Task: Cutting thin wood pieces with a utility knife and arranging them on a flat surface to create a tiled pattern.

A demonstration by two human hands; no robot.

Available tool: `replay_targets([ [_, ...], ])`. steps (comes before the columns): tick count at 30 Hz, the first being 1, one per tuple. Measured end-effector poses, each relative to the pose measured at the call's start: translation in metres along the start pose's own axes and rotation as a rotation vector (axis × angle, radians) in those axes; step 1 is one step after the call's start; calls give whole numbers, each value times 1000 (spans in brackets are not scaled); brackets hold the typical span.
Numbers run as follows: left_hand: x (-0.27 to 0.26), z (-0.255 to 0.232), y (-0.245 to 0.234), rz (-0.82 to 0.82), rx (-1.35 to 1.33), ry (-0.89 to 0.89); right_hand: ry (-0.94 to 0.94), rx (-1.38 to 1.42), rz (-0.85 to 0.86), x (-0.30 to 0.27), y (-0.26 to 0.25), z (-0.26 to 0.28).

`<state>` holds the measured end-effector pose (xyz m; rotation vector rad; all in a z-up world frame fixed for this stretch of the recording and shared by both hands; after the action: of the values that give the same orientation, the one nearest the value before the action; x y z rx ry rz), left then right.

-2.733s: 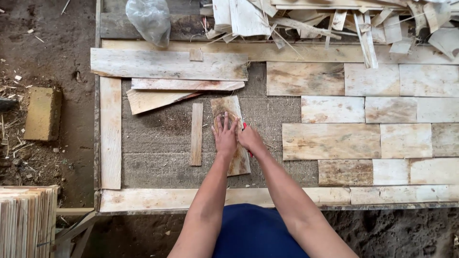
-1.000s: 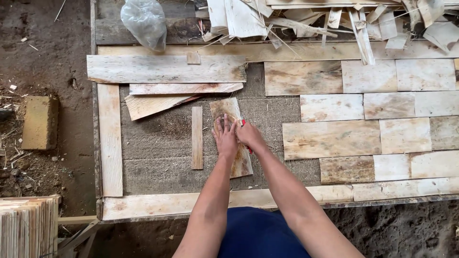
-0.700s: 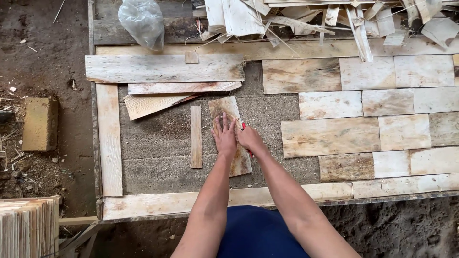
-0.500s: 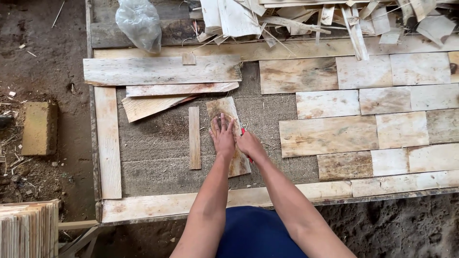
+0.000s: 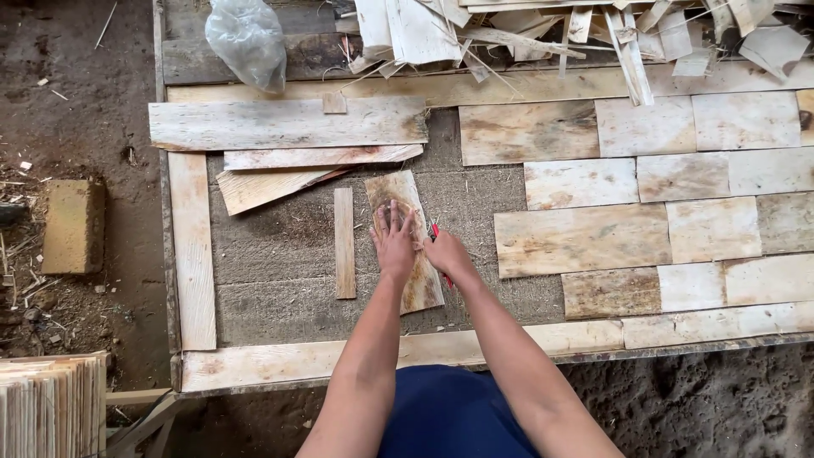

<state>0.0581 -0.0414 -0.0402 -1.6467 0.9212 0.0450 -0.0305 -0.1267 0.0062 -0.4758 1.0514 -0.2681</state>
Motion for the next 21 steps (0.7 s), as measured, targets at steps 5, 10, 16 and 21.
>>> replay_targets([
  [5,3,3,7,11,3,-1,-9,-67,-6,24,-2,21],
  [10,5,5,9,24,2,1,-11,-100,-17,-4,-27,61],
  [16,3,2,4,34,-16,9,20,-168,18,-10,-23,68],
  [21,2,3,4,36,7,1,54,-170,69,-14,-15,62],
])
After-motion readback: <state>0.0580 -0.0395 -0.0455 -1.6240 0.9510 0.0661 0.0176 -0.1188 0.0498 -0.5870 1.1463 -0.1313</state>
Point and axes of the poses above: each hand's wrist, its own x-axis towards the middle knuckle, its own y-axis out of the palm, z = x × y, the point moved 8 cm from there along x, towards the middle knuckle, and after that the axes turned 2 degrees about y, right-handed, at the moved point
